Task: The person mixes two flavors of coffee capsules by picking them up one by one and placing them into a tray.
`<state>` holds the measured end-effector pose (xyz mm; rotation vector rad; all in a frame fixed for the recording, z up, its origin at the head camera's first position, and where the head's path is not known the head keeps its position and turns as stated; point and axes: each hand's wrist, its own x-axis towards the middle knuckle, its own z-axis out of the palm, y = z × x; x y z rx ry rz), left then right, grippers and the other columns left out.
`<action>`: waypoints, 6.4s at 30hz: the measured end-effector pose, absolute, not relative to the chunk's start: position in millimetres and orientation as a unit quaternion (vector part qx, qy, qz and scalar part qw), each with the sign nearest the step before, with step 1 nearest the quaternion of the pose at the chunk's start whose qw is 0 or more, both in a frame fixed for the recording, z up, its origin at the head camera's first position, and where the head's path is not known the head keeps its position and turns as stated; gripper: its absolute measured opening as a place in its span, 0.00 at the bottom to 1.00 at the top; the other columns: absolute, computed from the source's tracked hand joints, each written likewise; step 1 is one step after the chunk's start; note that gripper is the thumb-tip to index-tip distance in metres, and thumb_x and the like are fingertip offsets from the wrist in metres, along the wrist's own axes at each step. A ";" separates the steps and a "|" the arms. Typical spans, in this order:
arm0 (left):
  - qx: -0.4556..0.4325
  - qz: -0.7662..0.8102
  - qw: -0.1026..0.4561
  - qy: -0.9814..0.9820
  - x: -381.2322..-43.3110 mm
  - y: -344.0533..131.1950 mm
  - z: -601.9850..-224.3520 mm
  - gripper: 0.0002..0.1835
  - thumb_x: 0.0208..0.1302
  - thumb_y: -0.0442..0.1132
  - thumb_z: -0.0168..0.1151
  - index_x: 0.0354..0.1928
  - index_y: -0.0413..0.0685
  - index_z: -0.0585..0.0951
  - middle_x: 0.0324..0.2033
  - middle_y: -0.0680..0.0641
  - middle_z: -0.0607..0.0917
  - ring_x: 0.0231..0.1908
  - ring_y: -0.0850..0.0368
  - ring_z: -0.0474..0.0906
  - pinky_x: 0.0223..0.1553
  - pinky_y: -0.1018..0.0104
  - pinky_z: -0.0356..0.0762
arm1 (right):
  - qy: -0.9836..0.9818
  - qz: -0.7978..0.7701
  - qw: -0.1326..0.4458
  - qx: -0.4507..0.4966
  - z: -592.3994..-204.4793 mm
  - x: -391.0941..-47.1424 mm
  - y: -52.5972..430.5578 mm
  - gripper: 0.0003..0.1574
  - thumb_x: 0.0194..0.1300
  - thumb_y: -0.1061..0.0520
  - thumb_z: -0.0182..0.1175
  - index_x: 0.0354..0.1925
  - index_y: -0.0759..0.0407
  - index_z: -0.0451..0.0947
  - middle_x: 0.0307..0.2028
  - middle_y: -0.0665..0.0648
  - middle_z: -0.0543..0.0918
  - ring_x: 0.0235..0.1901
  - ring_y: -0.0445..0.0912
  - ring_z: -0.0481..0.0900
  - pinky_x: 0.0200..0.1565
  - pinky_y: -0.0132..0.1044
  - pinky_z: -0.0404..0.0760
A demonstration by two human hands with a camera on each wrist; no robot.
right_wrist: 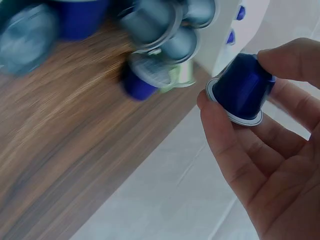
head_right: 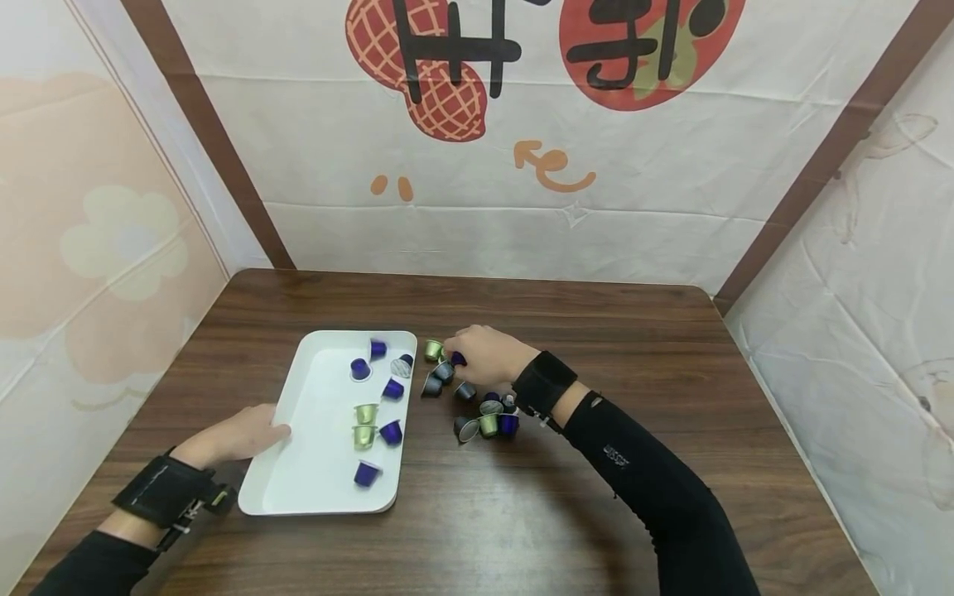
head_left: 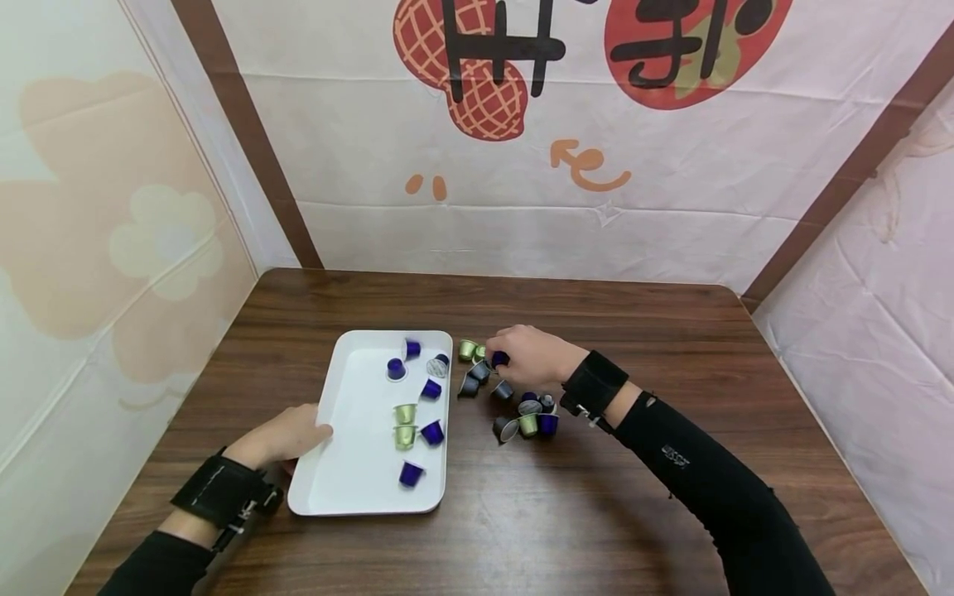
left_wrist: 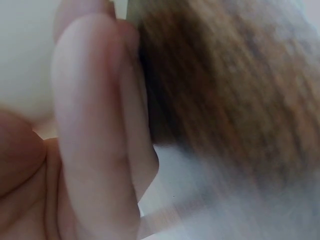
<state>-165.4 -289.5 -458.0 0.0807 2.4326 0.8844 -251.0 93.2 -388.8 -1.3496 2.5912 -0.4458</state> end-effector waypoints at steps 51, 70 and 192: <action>0.030 0.319 0.269 0.909 -166.8 -285.2 -458.6 0.23 0.67 0.34 0.45 0.60 0.28 0.65 0.25 0.45 0.81 0.22 0.52 0.79 0.15 0.59 0.77 | 0.876 -0.154 0.121 -0.441 -399.7 -254.2 13.4 0.20 0.70 0.55 0.52 0.58 0.60 0.73 0.53 0.58 0.75 0.35 0.40 0.74 0.40 0.31 0.74; 0.034 0.323 0.274 0.905 -167.1 -289.5 -455.9 0.22 0.67 0.35 0.45 0.58 0.26 0.66 0.24 0.44 0.79 0.21 0.52 0.79 0.15 0.58 0.77 | 0.890 -0.140 0.113 -0.420 -410.1 -232.7 141.8 0.06 0.66 0.60 0.58 0.40 0.61 0.78 0.34 0.53 0.77 0.29 0.41 0.73 0.31 0.34 0.75; 0.042 0.319 0.267 0.908 -167.3 -287.4 -459.1 0.16 0.68 0.35 0.45 0.54 0.33 0.70 0.24 0.47 0.80 0.19 0.53 0.79 0.14 0.60 0.76 | 0.821 -0.082 0.148 -0.546 -399.3 -180.4 -70.1 0.11 0.66 0.54 0.59 0.46 0.55 0.78 0.41 0.46 0.81 0.38 0.33 0.75 0.40 0.20 0.71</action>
